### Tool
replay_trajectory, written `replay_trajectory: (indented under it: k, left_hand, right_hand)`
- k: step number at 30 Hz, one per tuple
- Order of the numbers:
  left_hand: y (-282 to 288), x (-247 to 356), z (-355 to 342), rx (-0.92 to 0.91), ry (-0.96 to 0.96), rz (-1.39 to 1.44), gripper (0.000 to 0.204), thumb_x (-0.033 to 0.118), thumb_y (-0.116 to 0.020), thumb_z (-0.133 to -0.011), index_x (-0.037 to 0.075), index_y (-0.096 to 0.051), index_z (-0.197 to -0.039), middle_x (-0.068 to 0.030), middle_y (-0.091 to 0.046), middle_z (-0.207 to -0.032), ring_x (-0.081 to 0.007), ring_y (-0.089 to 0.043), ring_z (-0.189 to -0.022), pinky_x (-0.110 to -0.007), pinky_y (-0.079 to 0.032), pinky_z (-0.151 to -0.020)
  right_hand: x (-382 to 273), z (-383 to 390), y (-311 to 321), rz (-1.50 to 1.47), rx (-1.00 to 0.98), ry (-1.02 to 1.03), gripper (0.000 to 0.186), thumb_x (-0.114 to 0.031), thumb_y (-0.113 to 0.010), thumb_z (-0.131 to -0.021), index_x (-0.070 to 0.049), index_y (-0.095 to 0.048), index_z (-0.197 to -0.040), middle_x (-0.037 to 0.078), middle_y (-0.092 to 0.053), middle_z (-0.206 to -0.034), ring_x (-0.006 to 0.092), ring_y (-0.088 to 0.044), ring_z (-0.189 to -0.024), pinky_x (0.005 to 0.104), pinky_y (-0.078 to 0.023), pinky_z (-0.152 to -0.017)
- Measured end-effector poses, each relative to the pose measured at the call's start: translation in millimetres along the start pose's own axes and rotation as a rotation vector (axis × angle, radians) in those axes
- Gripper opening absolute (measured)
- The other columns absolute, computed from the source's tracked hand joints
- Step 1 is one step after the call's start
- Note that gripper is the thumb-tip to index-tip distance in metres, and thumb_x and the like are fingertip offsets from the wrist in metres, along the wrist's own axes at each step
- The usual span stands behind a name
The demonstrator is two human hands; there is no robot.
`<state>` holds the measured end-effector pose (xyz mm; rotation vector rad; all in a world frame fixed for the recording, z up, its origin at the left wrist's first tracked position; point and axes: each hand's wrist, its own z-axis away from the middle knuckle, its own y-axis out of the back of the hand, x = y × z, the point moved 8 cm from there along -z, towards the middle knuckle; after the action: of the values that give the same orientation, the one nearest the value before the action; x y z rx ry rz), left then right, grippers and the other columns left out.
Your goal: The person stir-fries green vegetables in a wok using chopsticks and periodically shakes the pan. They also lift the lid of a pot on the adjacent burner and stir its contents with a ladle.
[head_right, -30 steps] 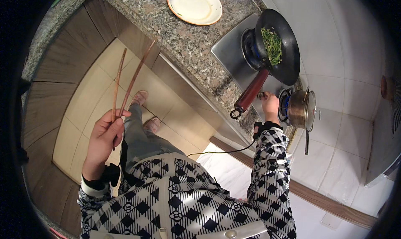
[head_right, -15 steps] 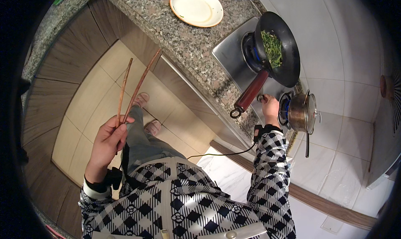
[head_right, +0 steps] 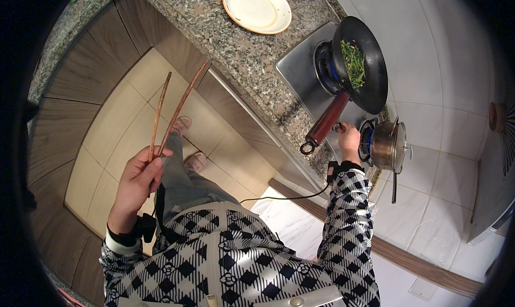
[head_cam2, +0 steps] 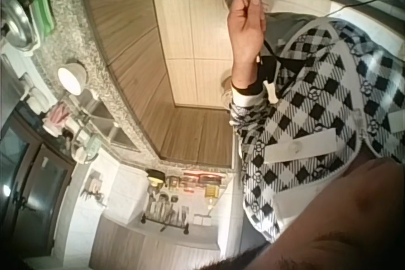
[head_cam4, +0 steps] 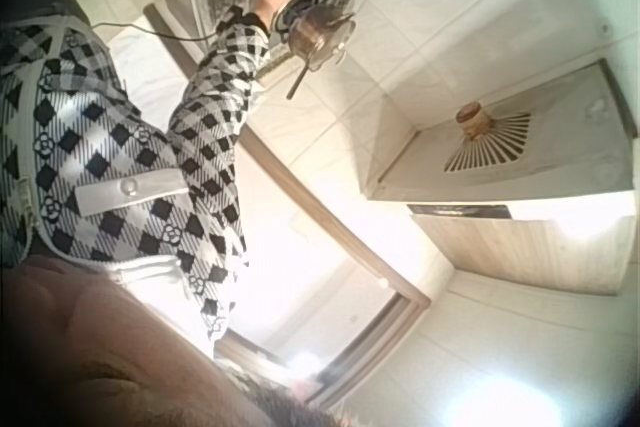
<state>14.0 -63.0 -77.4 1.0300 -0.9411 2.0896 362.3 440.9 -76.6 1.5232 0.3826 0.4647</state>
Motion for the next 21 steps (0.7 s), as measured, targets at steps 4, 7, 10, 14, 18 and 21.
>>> replay_trajectory:
  k: [4, 7, 10, 14, 18, 21]
  left_hand:
    - [0.9, 0.3, -0.9, 0.001, -0.008, 0.004, 0.022, 0.014, -0.049, -0.101, 0.005, -0.06, -0.117, 0.0069, -0.041, -0.061, -0.003, -0.036, -0.049, -0.019, -0.028, -0.046]
    - [1.1, 0.6, -1.3, 0.003, -0.007, 0.007, 0.022, 0.014, -0.049, -0.101, 0.004, -0.06, -0.116, 0.0069, -0.041, -0.061, -0.003, -0.036, -0.049, -0.019, -0.029, -0.046]
    - [1.0, 1.0, -1.7, 0.004, 0.002, 0.006, 0.021, 0.014, -0.049, -0.101, 0.005, -0.061, -0.116, 0.0069, -0.041, -0.061, -0.003, -0.036, -0.049, -0.019, -0.029, -0.046]
    - [0.6, 1.9, -1.6, -0.001, 0.022, 0.022, 0.02, 0.012, -0.05, -0.101, 0.004, -0.062, -0.115, 0.0065, -0.043, -0.062, -0.0034, -0.036, -0.051, -0.019, -0.03, -0.047]
    - [0.2, 2.3, -1.4, 0.0, 0.034, 0.031, 0.02, 0.011, -0.05, -0.101, 0.004, -0.062, -0.115, 0.0062, -0.045, -0.063, -0.0035, -0.037, -0.051, -0.019, -0.03, -0.048]
    - [0.4, 1.6, -1.4, 0.001, 0.041, 0.025, 0.02, 0.011, -0.05, -0.101, 0.004, -0.062, -0.115, 0.0062, -0.045, -0.063, -0.0036, -0.037, -0.051, -0.019, -0.031, -0.048]
  right_hand:
    - [-3.1, -0.3, 1.0, 0.025, 0.005, 0.045, 0.028, -0.009, -0.071, -0.077, -0.007, -0.07, -0.104, 0.017, -0.069, -0.098, 0.0342, -0.067, -0.092, 0.0394, -0.053, -0.081]
    - [-2.2, -0.4, 0.6, 0.02, -0.005, 0.03, 0.028, -0.009, -0.07, -0.077, -0.007, -0.07, -0.105, 0.018, -0.068, -0.098, 0.0345, -0.067, -0.092, 0.0396, -0.053, -0.082]
    - [-1.9, 0.2, 1.0, 0.005, -0.001, 0.017, 0.029, -0.01, -0.07, -0.077, -0.007, -0.07, -0.105, 0.018, -0.068, -0.098, 0.0348, -0.067, -0.092, 0.0398, -0.053, -0.081]
    - [-2.0, 0.9, 1.2, 0.012, 0.007, 0.014, 0.029, -0.01, -0.07, -0.077, -0.007, -0.07, -0.106, 0.018, -0.068, -0.099, 0.0351, -0.067, -0.092, 0.0398, -0.053, -0.081]
    - [0.8, 0.4, -0.2, 0.008, -0.003, -0.004, 0.03, -0.01, -0.071, -0.077, -0.006, -0.07, -0.106, 0.018, -0.069, -0.099, 0.0353, -0.067, -0.093, 0.0398, -0.053, -0.082]
    - [1.8, -0.2, -0.4, -0.012, 0.003, 0.005, 0.031, -0.009, -0.071, -0.076, -0.006, -0.07, -0.107, 0.018, -0.069, -0.099, 0.0349, -0.067, -0.093, 0.0392, -0.054, -0.082]
